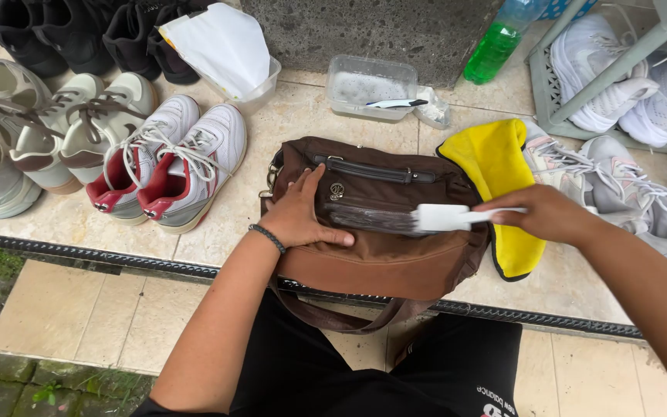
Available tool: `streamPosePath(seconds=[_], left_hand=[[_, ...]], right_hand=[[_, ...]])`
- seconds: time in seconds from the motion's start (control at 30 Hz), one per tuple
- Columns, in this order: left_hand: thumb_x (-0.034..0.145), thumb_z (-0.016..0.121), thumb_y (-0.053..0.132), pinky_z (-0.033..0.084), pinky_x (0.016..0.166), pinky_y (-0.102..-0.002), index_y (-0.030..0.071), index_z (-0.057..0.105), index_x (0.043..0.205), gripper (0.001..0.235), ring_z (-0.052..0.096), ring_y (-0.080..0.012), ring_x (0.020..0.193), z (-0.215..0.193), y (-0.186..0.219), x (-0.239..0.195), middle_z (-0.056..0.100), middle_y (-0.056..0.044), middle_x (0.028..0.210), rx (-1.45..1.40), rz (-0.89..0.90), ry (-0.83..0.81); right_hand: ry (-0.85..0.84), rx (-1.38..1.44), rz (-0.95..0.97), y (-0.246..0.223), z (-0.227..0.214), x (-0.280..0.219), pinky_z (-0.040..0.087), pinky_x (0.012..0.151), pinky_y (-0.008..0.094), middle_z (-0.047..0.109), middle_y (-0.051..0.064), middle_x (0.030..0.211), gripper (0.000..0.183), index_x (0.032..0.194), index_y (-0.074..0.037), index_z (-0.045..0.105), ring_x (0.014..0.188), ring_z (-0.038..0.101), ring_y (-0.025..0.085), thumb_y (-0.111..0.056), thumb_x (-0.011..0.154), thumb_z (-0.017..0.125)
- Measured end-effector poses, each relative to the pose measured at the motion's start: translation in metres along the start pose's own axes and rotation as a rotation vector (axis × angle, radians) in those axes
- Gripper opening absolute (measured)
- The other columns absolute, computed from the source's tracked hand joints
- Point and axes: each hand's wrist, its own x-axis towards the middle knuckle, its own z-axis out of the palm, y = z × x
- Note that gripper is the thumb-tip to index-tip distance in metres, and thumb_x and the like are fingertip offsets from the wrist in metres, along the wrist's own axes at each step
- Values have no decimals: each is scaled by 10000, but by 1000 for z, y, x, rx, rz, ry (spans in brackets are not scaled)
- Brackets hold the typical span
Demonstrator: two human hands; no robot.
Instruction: Cleaning a brown backpack using a scrub brush, soapy water, and a microfiber cloth
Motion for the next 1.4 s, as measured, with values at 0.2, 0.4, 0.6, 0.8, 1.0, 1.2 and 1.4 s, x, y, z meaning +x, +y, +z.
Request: streamPosePath(seconds=[0.2, 0.4, 0.6, 0.8, 1.0, 1.2, 1.4], left_hand=[[793, 447, 803, 133, 1147, -716, 254, 597, 1382, 819, 257, -340, 1504, 28, 44, -13, 372, -87, 1606, 410, 223, 228], [1049, 189, 465, 304, 1158, -551, 153, 432, 1519, 614, 376, -375, 1446, 93, 67, -35, 443, -145, 1563, 396, 631, -13], [1042, 471, 370, 513, 912, -384, 129, 556, 1452, 483, 671, -239, 1188, 122, 48, -51, 697, -84, 1330, 550, 875, 344], [1115, 306, 293, 451, 1081, -510, 78, 495, 1475, 459, 598, -373, 1288, 115, 55, -62, 630, -197, 1390, 467, 808, 101], [1106, 345, 302, 511, 1018, -506, 74, 537, 1436, 445, 648, -375, 1225, 121, 49, -61, 669, -193, 1339, 422, 842, 189], [1104, 301, 335, 515, 1026, -486, 104, 461, 1496, 482, 652, -347, 1253, 131, 39, -50, 662, -174, 1368, 448, 850, 182], [1101, 321, 336, 547, 977, -462, 101, 533, 1434, 460, 692, -330, 1199, 123, 45, -55, 705, -164, 1307, 443, 864, 249]], right_hand=[[245, 336, 176, 22, -12, -43, 332, 717, 242, 645, 10, 780, 310, 1251, -263, 828, 692, 435, 148, -237, 956, 735], [189, 364, 98, 3, -26, -45, 374, 972, 194, 804, -58, 1184, 348, 1257, -202, 811, 1042, 560, 31, -169, 921, 724], [53, 199, -2, -29, 21, -2, 445, 1009, 207, 818, -93, 1228, 358, 1208, -319, 818, 1112, 705, 32, -256, 858, 774], [225, 280, -492, -115, 62, 53, 542, 961, 460, 812, 38, 1058, 276, 1134, -323, 811, 1084, 728, 307, -242, 871, 782], [47, 70, -395, -110, 29, 28, 523, 977, 518, 803, 100, 1088, 277, 1168, -278, 797, 1123, 694, 378, -275, 913, 691], [-38, 82, -29, -32, -10, -12, 570, 992, 452, 897, 140, 1004, 322, 1172, -269, 869, 1033, 807, 342, -240, 867, 770], [-32, 230, -152, -86, 30, 20, 576, 843, 414, 815, 161, 704, 322, 1184, -229, 845, 781, 754, 239, -195, 874, 763]])
